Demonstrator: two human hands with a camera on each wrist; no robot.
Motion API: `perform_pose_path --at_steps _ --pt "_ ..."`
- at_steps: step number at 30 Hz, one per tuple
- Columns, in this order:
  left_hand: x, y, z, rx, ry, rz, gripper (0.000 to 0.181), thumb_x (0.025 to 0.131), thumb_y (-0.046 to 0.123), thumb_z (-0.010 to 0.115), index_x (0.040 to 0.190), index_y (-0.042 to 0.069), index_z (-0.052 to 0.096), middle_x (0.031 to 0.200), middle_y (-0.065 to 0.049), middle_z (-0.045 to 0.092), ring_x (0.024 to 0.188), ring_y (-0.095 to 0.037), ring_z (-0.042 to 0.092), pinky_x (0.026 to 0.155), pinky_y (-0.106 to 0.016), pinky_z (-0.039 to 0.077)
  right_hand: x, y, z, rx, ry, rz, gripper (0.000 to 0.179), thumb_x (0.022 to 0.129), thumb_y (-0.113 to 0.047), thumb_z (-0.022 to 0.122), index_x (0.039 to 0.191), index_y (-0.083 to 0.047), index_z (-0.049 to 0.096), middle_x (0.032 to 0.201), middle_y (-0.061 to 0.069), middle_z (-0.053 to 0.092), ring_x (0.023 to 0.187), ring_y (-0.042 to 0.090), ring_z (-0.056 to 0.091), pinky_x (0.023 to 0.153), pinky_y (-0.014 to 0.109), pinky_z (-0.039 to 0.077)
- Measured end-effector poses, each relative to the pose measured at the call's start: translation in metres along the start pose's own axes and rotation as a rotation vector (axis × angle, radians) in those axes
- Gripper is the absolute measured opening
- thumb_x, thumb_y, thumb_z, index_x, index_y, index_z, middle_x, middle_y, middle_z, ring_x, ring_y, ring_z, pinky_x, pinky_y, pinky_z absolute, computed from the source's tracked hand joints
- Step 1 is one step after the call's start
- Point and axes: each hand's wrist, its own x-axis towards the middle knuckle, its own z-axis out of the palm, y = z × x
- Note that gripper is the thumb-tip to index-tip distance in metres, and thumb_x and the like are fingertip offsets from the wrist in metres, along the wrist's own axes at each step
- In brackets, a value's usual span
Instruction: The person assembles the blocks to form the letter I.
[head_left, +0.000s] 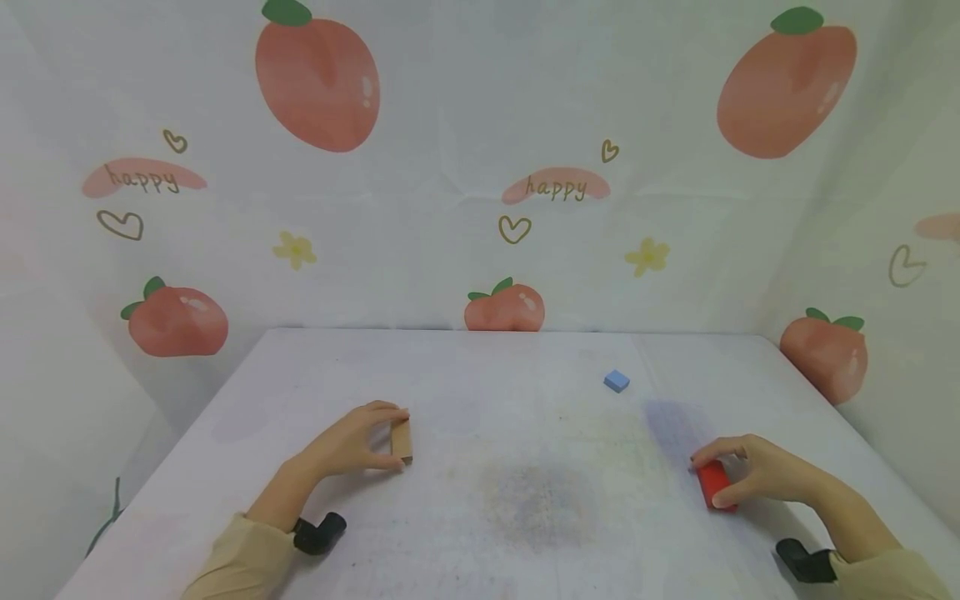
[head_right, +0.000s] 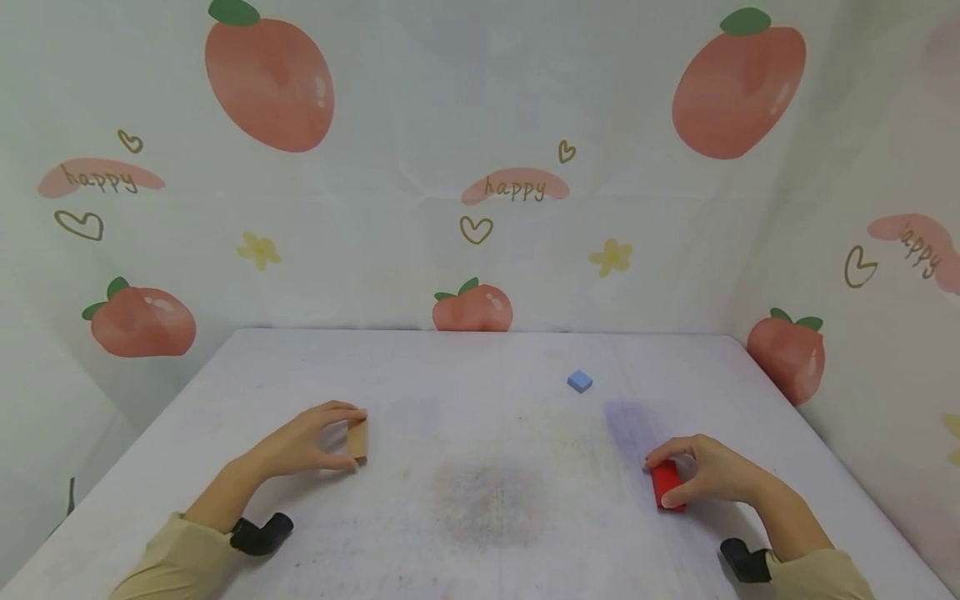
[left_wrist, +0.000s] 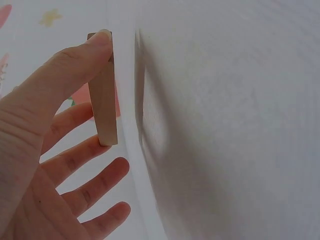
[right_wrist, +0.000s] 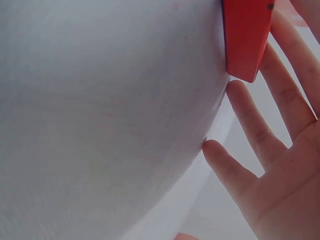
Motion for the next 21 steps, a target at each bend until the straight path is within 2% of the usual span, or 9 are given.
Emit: perform_pose_path --at_steps 21 --pt "0.017 0.016 0.008 -0.02 -0.012 0.055 0.065 0.073 0.036 0.078 0.128 0.009 0.057 0.132 -0.014 0.053 0.124 -0.035 0.048 0.102 -0.052 0.039 0.0 0.001 0.001 -0.003 -0.005 0.016 0.034 0.074 -0.028 0.077 0.106 -0.019 0.069 0.111 0.005 0.068 0.094 -0.027 0.033 0.082 0.072 0.033"
